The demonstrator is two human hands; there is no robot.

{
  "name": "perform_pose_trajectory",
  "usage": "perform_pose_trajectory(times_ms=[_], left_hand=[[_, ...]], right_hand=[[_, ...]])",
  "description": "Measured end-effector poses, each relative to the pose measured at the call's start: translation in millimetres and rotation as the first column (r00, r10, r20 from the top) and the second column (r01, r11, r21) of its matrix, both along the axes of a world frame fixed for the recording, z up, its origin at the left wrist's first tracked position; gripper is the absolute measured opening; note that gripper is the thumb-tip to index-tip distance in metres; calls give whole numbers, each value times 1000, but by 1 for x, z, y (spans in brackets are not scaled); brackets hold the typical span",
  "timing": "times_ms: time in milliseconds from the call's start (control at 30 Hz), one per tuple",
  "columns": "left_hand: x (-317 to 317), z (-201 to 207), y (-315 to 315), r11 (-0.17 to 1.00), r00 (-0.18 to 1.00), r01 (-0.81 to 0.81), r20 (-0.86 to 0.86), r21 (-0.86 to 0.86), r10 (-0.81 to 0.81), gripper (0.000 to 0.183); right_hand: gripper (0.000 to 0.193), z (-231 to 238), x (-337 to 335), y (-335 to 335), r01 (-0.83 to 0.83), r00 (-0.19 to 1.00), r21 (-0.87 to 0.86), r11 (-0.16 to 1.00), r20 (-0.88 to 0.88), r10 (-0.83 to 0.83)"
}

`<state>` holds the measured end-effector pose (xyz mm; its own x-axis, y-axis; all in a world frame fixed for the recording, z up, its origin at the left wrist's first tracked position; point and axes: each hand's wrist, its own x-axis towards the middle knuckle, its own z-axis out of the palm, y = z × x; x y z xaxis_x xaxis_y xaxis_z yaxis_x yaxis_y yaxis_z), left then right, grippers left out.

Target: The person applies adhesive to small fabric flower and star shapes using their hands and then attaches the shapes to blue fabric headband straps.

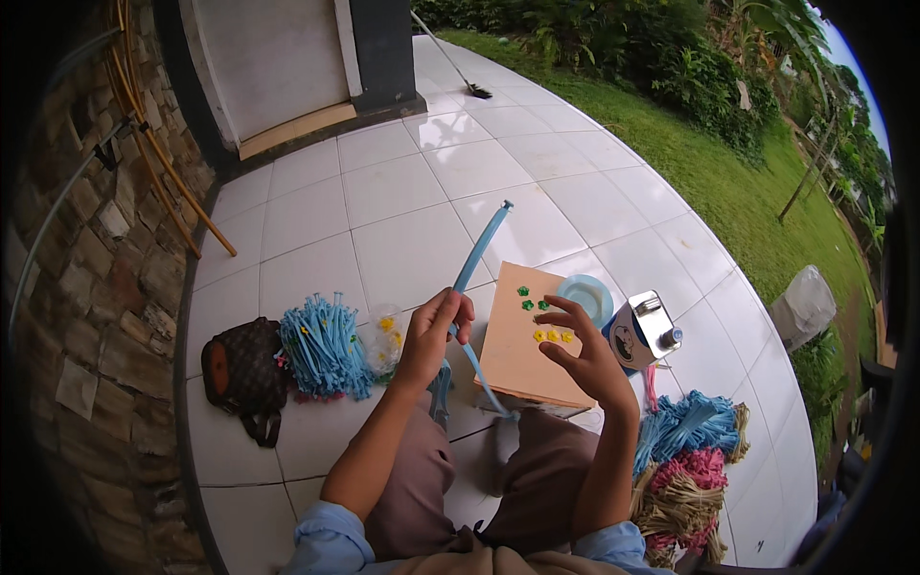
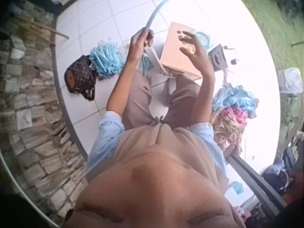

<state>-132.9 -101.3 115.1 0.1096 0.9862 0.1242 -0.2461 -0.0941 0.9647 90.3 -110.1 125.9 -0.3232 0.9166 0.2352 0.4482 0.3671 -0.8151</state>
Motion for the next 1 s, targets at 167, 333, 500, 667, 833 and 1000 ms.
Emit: perform_pose_trajectory(times_ms=[167, 333, 500, 667, 833, 1000], left_hand=[[-1, 5, -9, 985, 984, 154, -100, 74, -146, 34], [5, 0, -8, 954, 921, 298, -277, 42, -276, 29], [4, 3, -8, 954, 893, 300, -357, 13, -276, 27], [7, 9, -4, 940, 828, 341, -464, -29, -315, 22], [5, -8, 22, 810, 773, 586, -277, -32, -570, 23], [8, -34, 39, 732, 787, 616, 177, -292, -592, 25]], right_hand=[[80, 24, -19, -2, 9, 569, -135, 991, -814, -116], [82, 35, -19, -6, 188, 482, -28, 982, -868, -117], [77, 32, -22, -8, 369, 588, 131, 920, -800, -122], [76, 29, -18, -5, 440, 611, 158, 884, -775, -165], [74, 22, 10, 17, 406, 605, -23, 914, -742, -288], [72, -35, 17, 57, 384, 605, -205, 900, -681, -413]])
